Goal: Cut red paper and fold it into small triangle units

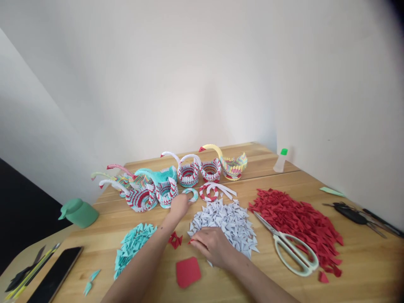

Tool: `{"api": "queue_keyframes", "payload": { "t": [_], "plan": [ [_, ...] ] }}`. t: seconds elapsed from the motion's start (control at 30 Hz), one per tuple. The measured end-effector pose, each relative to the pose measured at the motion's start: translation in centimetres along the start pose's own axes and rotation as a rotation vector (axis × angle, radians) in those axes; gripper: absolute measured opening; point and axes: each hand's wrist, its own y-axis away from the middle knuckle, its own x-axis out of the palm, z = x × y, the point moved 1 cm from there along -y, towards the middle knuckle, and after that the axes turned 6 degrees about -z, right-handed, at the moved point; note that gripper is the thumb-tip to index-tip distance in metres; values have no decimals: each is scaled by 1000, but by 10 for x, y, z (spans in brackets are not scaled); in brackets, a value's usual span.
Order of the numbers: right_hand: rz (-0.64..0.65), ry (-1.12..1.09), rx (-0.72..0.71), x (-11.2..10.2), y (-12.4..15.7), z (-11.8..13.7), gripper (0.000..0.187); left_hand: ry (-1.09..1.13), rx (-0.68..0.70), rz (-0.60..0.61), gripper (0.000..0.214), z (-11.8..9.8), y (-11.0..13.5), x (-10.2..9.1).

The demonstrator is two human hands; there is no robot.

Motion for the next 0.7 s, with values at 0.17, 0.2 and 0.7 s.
{"api": "queue_keyframes", "payload": {
  "t": [0.17,0.2,0.7],
  "plan": [
    [12,0,3,2,1,-1,21,-8,22,-22,25,-2,1,-3],
    [12,-5,1,3,1,-1,21,-8,26,-26,26,-3,2,-3],
    [11,-43,40,3,1,0,19,-6,12,-11,23,-11,5,-7]
  ]
}}
